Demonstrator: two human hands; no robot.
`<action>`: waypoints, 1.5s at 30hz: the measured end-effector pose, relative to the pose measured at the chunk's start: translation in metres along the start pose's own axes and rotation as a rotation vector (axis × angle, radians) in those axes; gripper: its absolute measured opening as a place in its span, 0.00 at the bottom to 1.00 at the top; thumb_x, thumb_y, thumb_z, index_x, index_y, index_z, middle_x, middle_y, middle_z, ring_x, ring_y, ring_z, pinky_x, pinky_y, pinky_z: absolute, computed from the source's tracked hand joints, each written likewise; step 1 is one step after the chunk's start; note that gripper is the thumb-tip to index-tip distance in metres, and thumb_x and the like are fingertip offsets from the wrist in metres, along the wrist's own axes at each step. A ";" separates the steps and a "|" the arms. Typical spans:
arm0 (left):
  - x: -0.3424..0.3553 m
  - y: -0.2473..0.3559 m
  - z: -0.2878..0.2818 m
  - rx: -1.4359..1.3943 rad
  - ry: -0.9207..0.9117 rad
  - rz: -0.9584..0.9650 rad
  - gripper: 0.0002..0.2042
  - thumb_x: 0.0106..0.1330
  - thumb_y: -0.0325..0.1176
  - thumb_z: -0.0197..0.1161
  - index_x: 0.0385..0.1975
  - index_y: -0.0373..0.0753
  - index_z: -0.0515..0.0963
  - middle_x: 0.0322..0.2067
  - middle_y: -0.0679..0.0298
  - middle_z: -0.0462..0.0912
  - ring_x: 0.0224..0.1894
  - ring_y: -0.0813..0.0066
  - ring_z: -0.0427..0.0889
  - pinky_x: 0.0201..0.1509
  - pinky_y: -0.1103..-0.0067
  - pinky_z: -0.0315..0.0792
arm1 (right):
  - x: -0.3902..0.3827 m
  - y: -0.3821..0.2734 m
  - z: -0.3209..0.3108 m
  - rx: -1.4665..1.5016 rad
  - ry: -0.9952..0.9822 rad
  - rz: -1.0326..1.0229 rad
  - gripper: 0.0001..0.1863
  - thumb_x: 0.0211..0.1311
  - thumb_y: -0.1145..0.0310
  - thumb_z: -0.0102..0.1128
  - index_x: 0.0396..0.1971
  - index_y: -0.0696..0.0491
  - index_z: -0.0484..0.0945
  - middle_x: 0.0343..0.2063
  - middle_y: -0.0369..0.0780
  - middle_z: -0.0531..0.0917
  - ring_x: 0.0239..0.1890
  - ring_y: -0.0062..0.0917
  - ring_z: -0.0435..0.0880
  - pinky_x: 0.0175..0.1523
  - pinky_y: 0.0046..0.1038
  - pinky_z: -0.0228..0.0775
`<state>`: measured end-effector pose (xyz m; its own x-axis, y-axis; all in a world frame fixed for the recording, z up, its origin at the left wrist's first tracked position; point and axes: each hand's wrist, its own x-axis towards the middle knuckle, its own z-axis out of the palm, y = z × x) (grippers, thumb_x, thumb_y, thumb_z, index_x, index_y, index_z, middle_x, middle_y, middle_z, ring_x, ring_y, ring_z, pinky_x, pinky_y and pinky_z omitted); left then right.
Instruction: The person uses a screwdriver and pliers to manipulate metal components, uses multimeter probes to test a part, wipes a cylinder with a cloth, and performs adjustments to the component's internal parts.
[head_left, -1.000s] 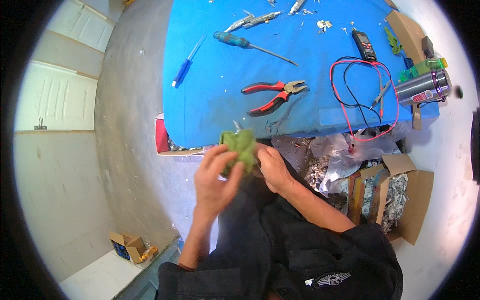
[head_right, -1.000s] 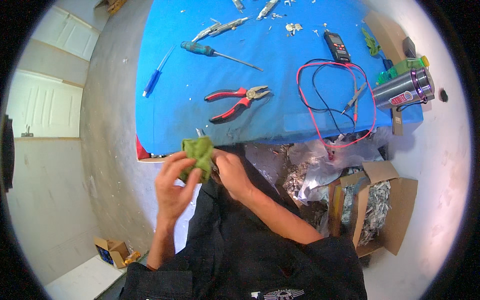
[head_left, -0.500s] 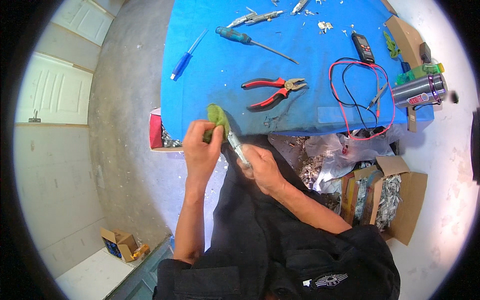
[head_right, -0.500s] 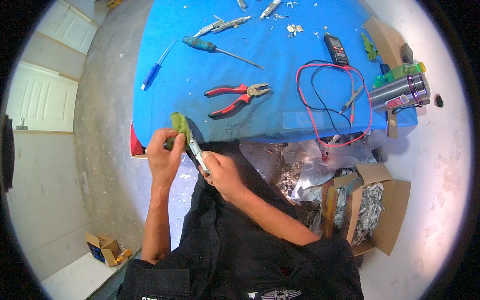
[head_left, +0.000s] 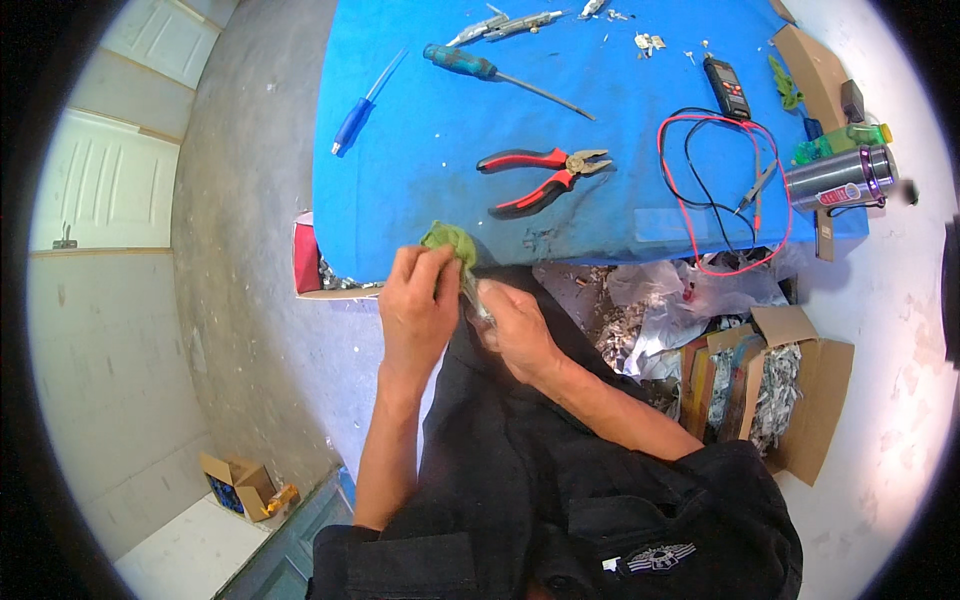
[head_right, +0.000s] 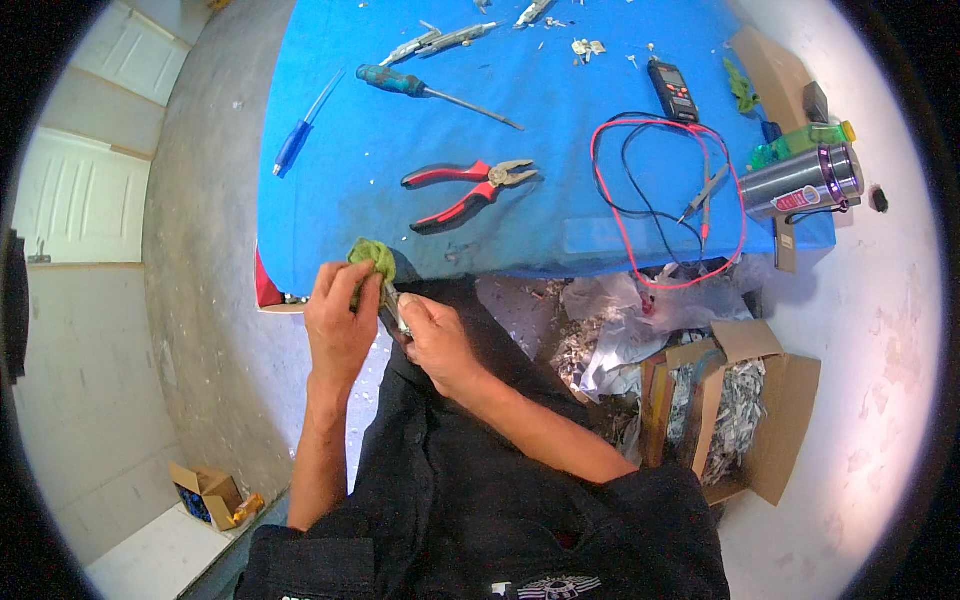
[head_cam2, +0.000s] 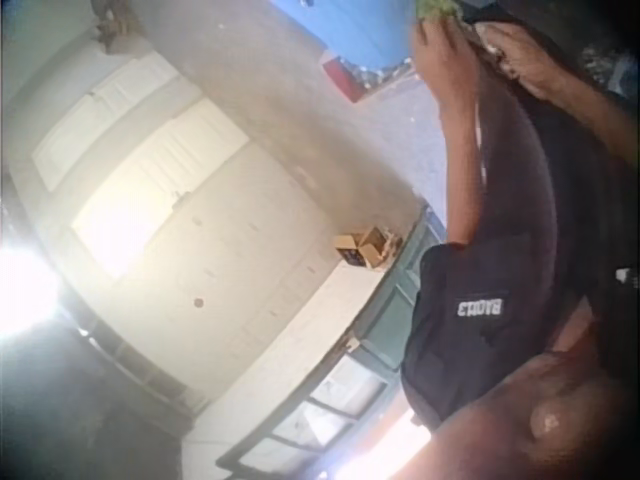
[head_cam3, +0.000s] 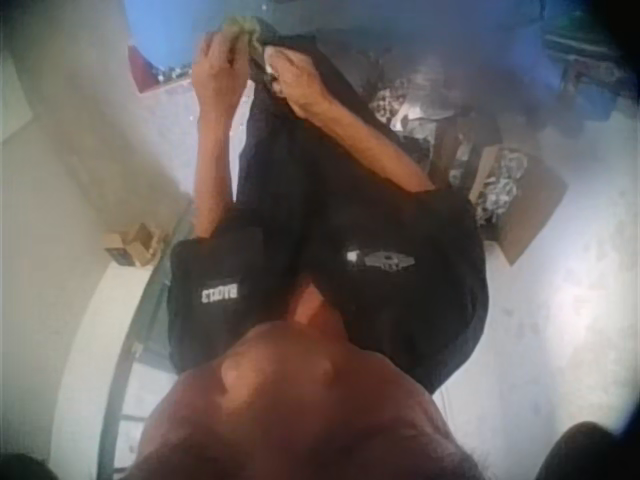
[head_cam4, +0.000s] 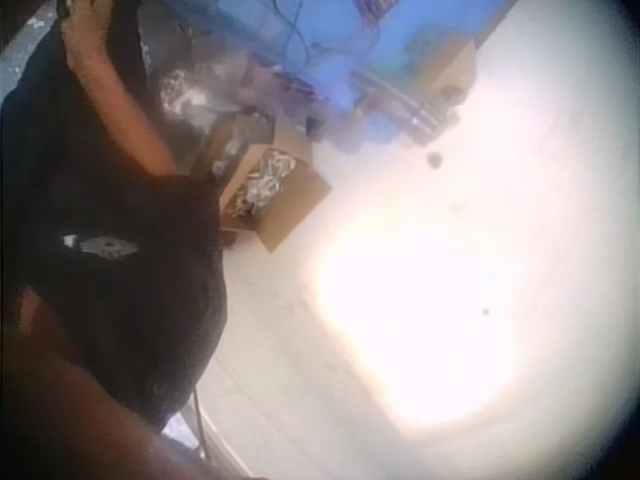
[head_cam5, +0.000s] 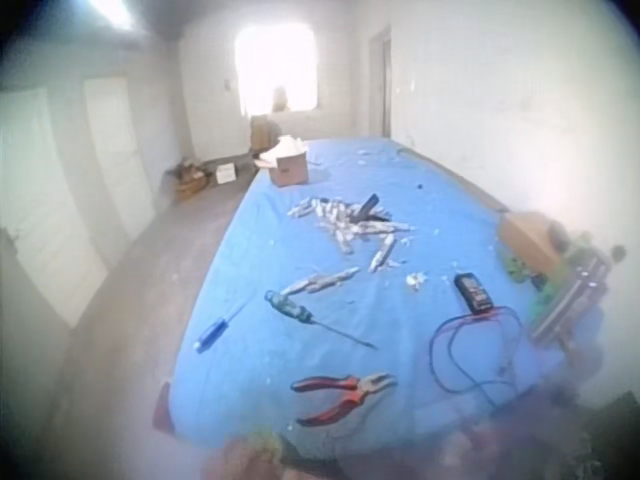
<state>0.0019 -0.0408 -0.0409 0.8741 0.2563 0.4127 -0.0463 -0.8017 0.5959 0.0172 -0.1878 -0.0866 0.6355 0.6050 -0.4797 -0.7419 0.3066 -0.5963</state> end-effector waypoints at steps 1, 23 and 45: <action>0.003 -0.003 -0.001 -0.007 -0.007 -0.004 0.08 0.65 0.21 0.70 0.42 0.34 0.83 0.39 0.52 0.83 0.37 0.50 0.85 0.39 0.66 0.79 | 0.001 -0.002 0.001 0.011 0.011 0.012 0.15 0.82 0.56 0.51 0.39 0.51 0.79 0.28 0.28 0.75 0.23 0.10 0.65 0.26 0.18 0.54; -0.001 -0.006 -0.022 0.013 0.008 -0.076 0.06 0.67 0.23 0.69 0.41 0.34 0.83 0.35 0.52 0.82 0.34 0.50 0.84 0.37 0.64 0.78 | -0.003 -0.013 0.008 -0.765 0.040 -0.329 0.17 0.71 0.68 0.57 0.54 0.61 0.81 0.30 0.47 0.84 0.33 0.24 0.82 0.40 0.33 0.75; -0.031 0.024 -0.019 -0.015 -0.118 -0.010 0.07 0.65 0.26 0.70 0.41 0.38 0.83 0.38 0.53 0.83 0.36 0.50 0.86 0.39 0.62 0.80 | -0.004 -0.002 0.003 -1.163 0.063 -0.699 0.13 0.63 0.72 0.63 0.47 0.57 0.81 0.32 0.53 0.86 0.36 0.56 0.85 0.38 0.51 0.77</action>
<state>-0.0357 -0.0583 -0.0266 0.9253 0.1978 0.3235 -0.0441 -0.7911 0.6100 0.0158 -0.1889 -0.0816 0.8336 0.5357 0.1350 0.3251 -0.2781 -0.9038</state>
